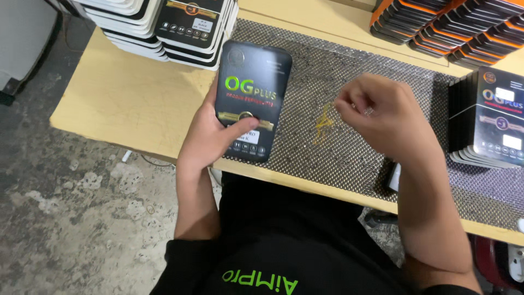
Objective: The person takes a screen protector from a case, peels off the backing film, and places the protector onto a stack of similar items, then secures the stack with a rubber band.
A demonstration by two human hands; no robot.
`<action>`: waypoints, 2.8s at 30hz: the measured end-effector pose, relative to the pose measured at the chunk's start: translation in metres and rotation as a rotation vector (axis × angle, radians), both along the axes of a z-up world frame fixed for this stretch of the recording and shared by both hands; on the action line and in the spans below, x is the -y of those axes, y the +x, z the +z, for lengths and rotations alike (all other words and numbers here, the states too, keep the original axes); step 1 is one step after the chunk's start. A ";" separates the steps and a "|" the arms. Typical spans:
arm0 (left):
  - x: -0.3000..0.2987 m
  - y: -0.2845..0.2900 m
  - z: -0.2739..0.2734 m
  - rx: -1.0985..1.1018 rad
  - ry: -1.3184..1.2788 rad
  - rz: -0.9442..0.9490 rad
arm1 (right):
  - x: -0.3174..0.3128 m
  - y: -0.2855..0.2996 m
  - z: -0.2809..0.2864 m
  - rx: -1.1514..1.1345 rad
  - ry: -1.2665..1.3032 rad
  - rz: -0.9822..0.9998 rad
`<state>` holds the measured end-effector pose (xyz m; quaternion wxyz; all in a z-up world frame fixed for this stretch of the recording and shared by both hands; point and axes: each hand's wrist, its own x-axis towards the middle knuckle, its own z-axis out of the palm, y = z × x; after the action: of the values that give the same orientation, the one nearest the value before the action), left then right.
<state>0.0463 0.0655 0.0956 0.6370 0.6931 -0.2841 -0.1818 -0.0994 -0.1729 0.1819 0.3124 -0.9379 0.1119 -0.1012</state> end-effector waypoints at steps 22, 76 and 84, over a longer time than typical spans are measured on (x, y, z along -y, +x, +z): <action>-0.009 0.020 -0.024 -0.214 -0.072 0.052 | 0.046 0.143 -0.074 -0.107 -0.156 0.083; 0.015 0.008 -0.006 0.094 0.192 0.099 | -0.062 0.044 -0.074 -0.006 0.448 0.181; 0.013 0.010 -0.002 0.069 0.387 0.077 | -0.064 0.052 -0.085 -0.085 0.438 0.035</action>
<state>0.0563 0.0520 0.0937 0.4884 0.8187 -0.2389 -0.1845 -0.0471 -0.1085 0.0967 0.5055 -0.8528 0.1277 -0.0294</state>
